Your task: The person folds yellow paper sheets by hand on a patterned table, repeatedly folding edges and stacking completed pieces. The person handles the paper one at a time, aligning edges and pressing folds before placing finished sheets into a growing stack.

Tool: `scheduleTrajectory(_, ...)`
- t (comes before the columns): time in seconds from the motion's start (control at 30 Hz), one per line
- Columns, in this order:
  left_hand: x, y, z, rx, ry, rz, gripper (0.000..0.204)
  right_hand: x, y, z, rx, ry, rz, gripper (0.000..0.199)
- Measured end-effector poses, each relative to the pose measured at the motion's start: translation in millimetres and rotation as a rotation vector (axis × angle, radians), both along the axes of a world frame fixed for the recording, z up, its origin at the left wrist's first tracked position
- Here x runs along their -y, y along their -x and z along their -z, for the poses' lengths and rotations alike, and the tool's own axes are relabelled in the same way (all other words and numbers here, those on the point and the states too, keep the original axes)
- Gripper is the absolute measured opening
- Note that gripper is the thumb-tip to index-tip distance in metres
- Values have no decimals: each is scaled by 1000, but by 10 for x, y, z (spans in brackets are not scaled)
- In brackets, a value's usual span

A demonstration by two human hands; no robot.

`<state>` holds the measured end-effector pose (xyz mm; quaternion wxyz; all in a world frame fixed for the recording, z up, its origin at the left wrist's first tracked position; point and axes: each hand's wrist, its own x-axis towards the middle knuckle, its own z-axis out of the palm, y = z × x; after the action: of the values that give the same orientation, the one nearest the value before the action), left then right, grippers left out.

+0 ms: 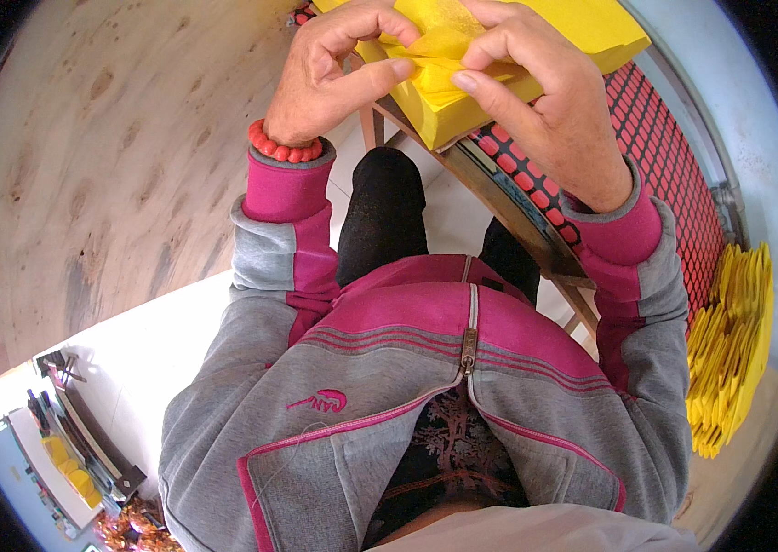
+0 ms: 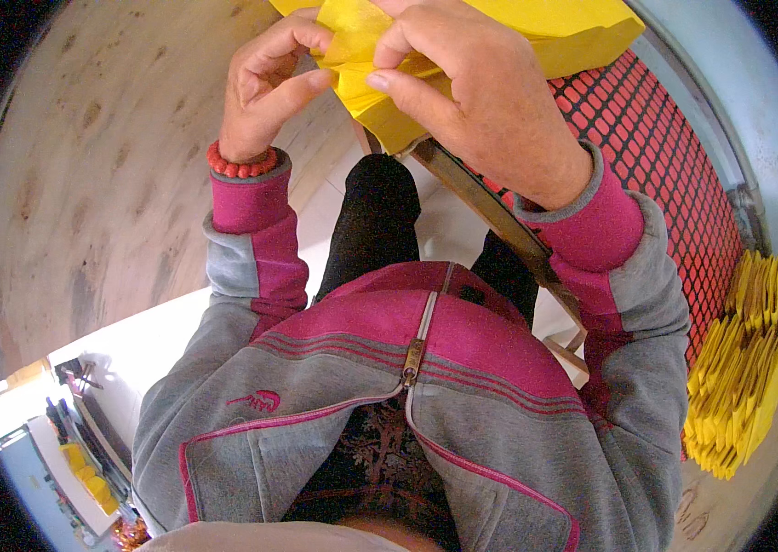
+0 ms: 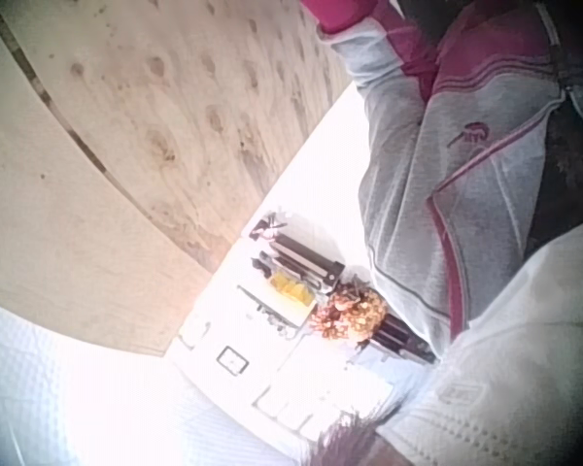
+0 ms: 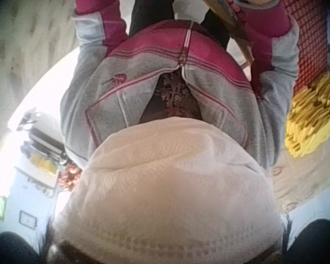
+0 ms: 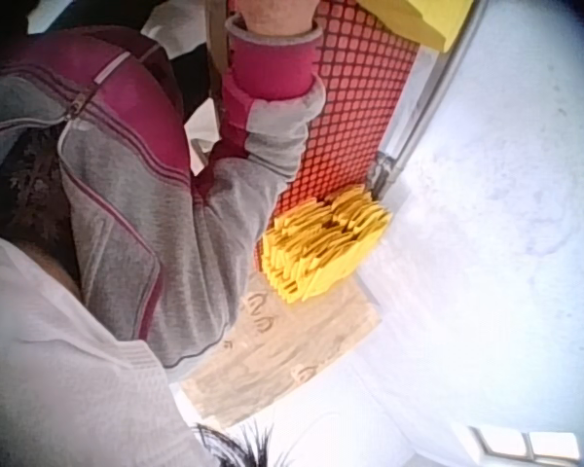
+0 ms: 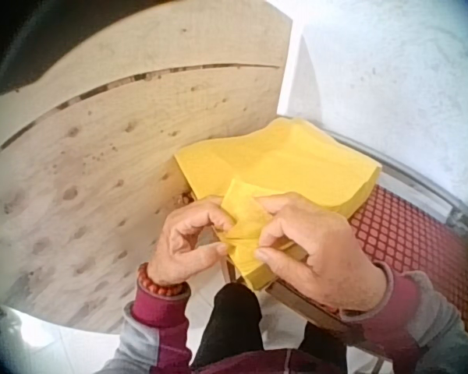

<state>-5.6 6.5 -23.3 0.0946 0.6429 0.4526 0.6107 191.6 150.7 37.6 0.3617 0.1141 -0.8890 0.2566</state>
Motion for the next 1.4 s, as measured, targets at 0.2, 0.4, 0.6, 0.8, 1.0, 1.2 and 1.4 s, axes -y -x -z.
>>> scheduleTrajectory(0.2, 3, -39, -46, -6, -1, -23, 18, 6, -2, -9, 16, 21, 16, 15)
scheduleTrajectory(0.4, -9, -39, -40, -52, -3, -54, 20, -1, 12, 20, 3, 51, 15, 15)
scheduleTrajectory(0.6, -13, -34, -16, -30, -3, -48, 21, 29, -12, -8, 27, 14, 63, 15)
scheduleTrajectory(0.8, -20, -54, -30, -31, -10, -51, 19, 34, -19, -16, 33, 54, 45, 16)
scheduleTrajectory(1.0, -23, -135, -47, 30, -24, -58, 10, 7, -1, -17, -35, 102, -3, 20)
scheduleTrajectory(1.2, -48, -180, 11, 235, 28, -42, 4, -89, -40, -144, -2, -81, -115, 22)
scheduleTrajectory(1.4, -81, -220, 75, 385, 10, -23, 9, -67, -42, -124, 107, -105, -86, 17)
